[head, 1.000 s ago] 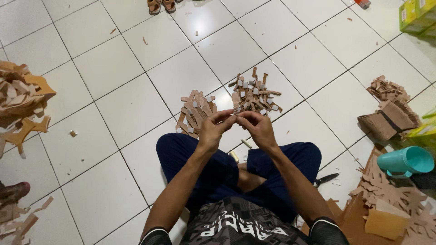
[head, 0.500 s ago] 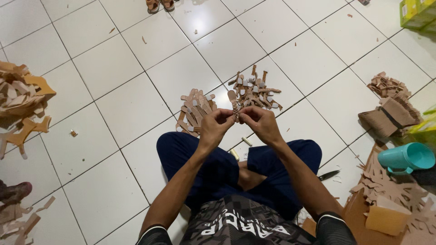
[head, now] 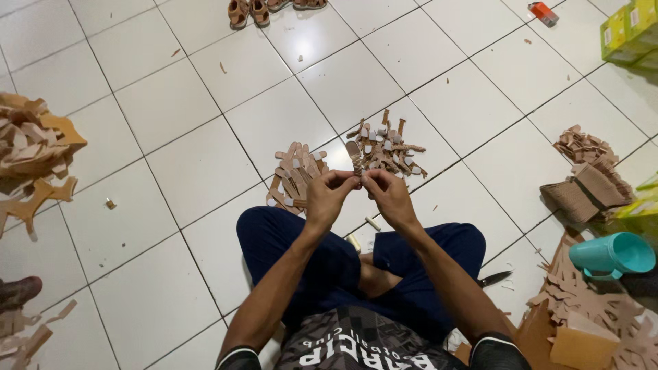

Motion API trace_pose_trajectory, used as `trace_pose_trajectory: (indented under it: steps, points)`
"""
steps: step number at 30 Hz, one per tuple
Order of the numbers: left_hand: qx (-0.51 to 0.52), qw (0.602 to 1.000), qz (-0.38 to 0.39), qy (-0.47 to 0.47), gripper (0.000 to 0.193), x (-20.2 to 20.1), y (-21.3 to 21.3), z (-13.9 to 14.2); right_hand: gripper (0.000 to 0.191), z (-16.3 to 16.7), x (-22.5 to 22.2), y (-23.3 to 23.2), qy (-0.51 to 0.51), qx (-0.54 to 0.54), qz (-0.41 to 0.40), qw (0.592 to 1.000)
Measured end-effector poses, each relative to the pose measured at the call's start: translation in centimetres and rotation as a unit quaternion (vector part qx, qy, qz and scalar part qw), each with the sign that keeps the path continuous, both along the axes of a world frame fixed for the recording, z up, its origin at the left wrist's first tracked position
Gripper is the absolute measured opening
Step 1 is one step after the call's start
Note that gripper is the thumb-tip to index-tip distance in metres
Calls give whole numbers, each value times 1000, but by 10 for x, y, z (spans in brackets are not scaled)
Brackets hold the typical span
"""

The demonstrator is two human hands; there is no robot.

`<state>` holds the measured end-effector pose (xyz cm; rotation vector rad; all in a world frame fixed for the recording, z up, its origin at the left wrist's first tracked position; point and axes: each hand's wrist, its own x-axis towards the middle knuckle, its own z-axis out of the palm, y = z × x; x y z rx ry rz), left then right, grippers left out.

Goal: The person sits on the floor and repeatedly picks up small wooden pieces and white cylindrical components, then joins them by hand. The person handles the parts one at a time, aligning and pressing them together, with piles of parts and finished units visible nearby.

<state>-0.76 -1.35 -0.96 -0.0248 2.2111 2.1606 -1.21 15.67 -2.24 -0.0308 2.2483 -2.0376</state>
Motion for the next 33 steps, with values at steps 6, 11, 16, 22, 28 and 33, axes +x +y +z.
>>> trace_pose_trajectory:
  steps: [6, 11, 16, 22, 28, 33]
  points:
    - [120, 988, -70, -60, 30, -11, -8, -6, 27, 2, 5, 0, -56, -138, -37, 988]
    - [164, 977, -92, -95, 35, -16, -8, -3, 25, 3, 7, 4, -49, -176, -38, 982]
    - [12, 992, -129, -4, 33, -11, -13, 5, 22, 4, 13, 0, 14, -100, -31, 994]
    - [-88, 983, -120, 107, 25, 0, -16, 5, 21, 10, 15, 1, 72, 5, 14, 997]
    - [-139, 971, -111, 162, 24, 4, -14, 4, 21, 5, 13, 4, 60, 17, 45, 997]
    - [-121, 984, -104, 75, 29, 6, -15, 20, 20, 1, 9, 11, 60, -32, 50, 996]
